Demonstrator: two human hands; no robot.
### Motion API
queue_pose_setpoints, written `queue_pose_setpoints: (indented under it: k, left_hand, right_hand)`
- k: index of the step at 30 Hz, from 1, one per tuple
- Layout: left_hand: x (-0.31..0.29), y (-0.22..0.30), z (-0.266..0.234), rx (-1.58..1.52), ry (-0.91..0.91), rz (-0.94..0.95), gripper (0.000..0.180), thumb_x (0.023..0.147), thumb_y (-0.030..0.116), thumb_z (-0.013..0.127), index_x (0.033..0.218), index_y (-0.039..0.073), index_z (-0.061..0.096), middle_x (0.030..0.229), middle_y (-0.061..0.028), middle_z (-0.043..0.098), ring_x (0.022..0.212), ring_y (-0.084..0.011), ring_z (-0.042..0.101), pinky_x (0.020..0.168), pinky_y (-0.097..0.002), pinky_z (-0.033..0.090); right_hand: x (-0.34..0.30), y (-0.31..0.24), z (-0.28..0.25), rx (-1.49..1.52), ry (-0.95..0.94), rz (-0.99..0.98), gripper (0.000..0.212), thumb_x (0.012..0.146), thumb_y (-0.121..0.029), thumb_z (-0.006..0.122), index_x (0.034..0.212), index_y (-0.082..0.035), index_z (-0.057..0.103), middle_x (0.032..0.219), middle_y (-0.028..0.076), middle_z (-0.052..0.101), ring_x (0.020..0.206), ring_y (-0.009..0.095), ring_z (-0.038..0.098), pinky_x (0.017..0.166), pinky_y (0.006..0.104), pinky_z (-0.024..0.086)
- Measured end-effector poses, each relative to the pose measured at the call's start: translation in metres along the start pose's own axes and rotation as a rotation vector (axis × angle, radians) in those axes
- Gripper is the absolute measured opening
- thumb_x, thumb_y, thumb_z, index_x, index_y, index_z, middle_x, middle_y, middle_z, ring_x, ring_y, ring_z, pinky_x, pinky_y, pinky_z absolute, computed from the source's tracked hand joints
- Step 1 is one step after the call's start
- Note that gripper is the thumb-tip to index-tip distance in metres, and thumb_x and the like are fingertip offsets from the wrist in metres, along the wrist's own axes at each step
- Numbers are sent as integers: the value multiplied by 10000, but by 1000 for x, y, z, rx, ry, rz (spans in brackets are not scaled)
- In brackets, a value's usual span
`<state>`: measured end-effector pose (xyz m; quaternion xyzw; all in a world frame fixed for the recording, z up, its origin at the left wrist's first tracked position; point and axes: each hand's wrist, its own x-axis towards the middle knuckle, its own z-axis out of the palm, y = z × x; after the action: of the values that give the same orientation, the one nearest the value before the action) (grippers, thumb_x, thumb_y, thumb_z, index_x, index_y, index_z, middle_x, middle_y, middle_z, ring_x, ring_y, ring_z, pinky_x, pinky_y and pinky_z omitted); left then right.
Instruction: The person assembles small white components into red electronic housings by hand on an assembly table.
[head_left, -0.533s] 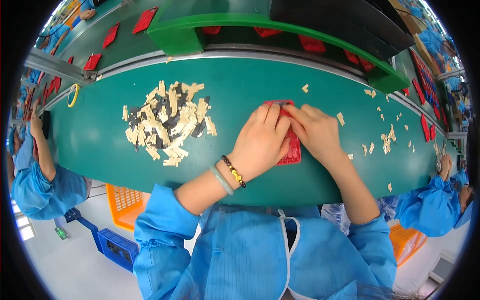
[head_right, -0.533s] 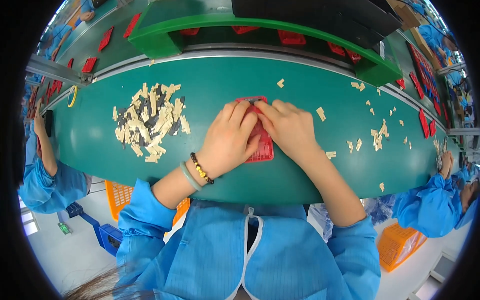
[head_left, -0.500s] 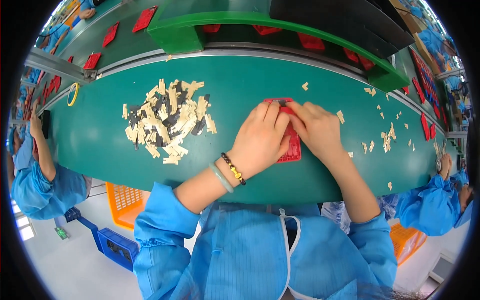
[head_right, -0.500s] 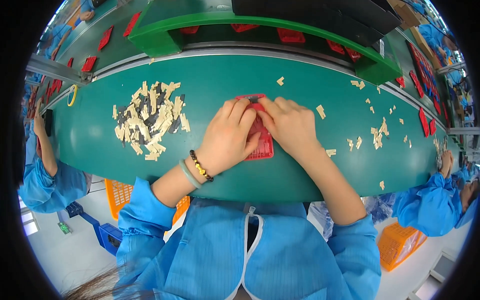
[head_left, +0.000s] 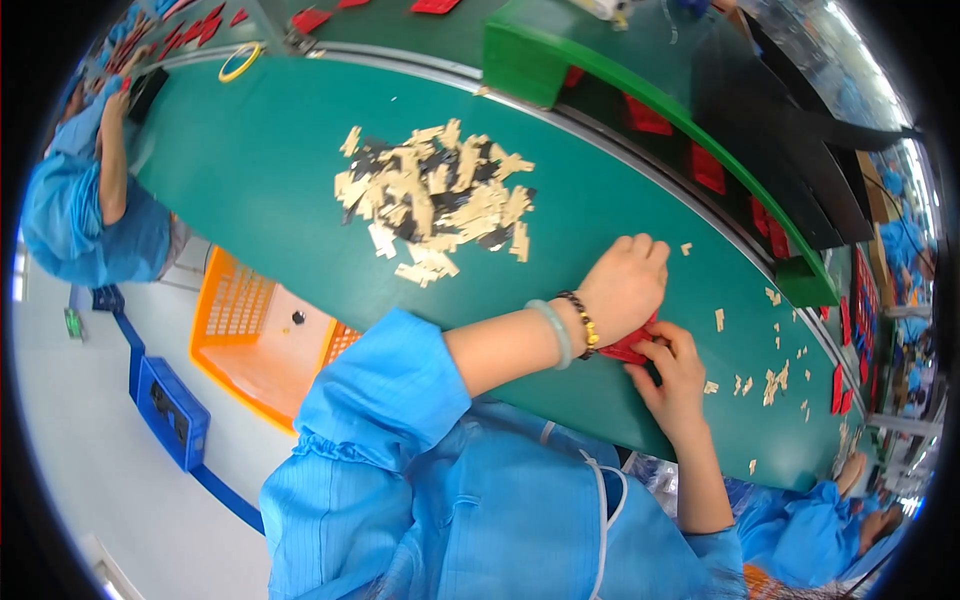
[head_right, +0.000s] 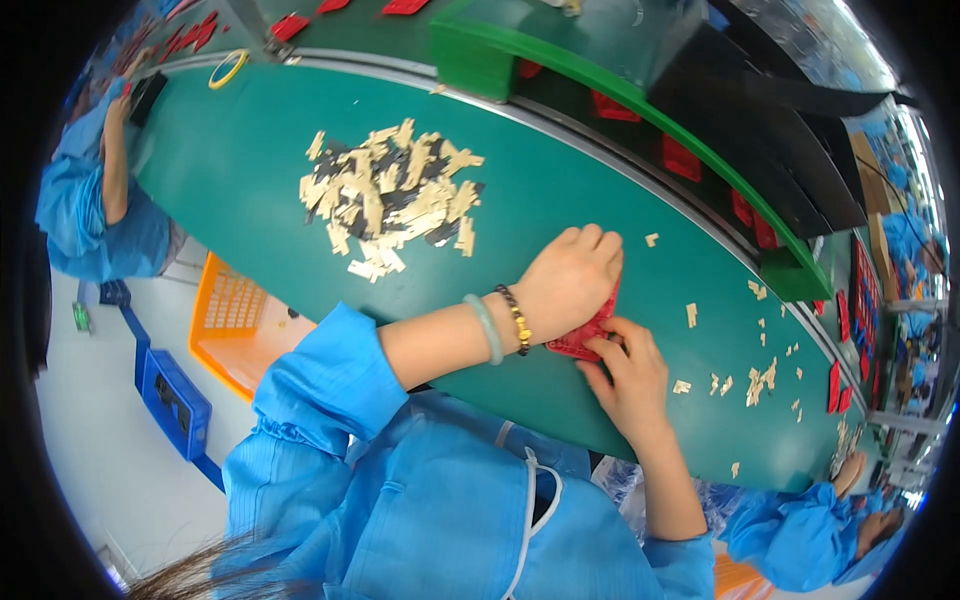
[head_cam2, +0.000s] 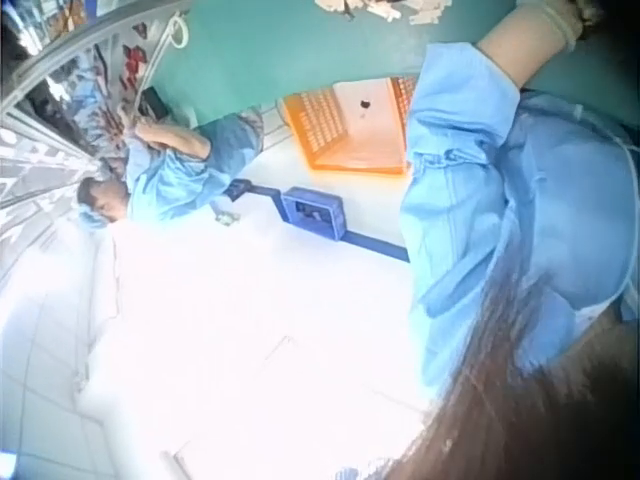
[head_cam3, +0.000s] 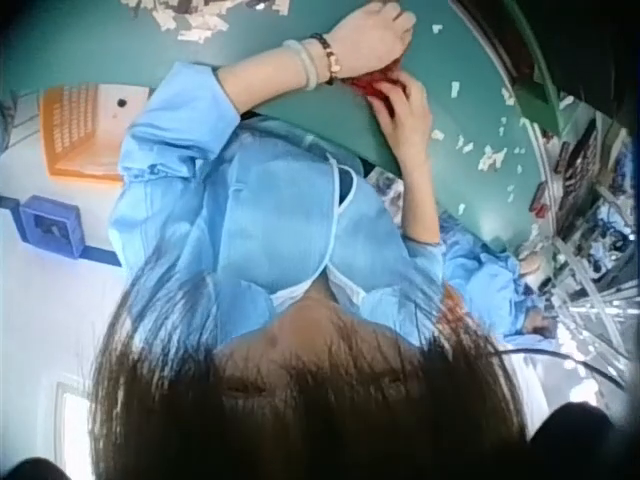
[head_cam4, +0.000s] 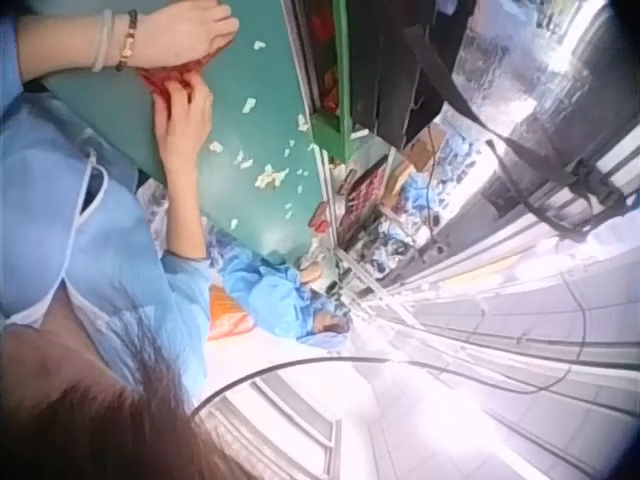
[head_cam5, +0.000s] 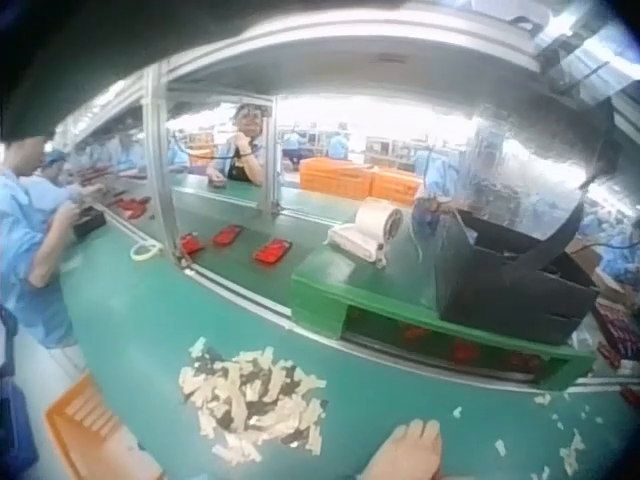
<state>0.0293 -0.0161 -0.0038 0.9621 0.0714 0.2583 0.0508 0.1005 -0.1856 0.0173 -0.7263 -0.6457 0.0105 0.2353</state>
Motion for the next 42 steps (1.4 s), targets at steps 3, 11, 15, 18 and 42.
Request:
queue_pose_setpoints:
  k: [3,11,15,18,42]
  left_hand:
    - [-1,1,3,10,21,-26,181,765,170,577,832,37,680,906,-67,534,895,-225,514,759,-319,426]
    - [-19,-24,-17,-165,51,-154,319,837,330,646,958,35,661,989,-84,539,959,-237,487,787,-335,403]
    - [-49,-90,-54,-175,99,-337,342,724,155,725,1007,30,581,968,-138,565,942,-321,559,813,-413,472]
    - [-53,-137,-68,-273,143,-359,167,771,-8,615,936,16,616,895,-144,584,898,-339,572,795,-418,478]
    - [10,-87,-76,-949,-316,-448,272,828,-67,666,1035,18,512,818,-60,620,763,-128,617,696,-257,506]
  right_hand:
    - [-3,3,4,12,14,9,266,689,-109,786,915,-62,655,1102,101,595,820,239,590,656,338,498]
    - [8,4,-2,178,52,43,226,723,11,756,928,-15,666,1111,147,623,894,261,653,736,330,542]
    - [62,26,6,86,230,-63,229,745,28,743,954,-5,656,1107,160,628,1006,296,643,799,340,548]
    - [156,59,26,-62,369,-107,215,831,-27,688,1040,-7,642,1194,162,593,1073,320,612,893,346,499]
    - [73,3,-2,407,173,103,272,767,-105,743,1018,-54,650,981,89,588,886,242,606,763,356,487]
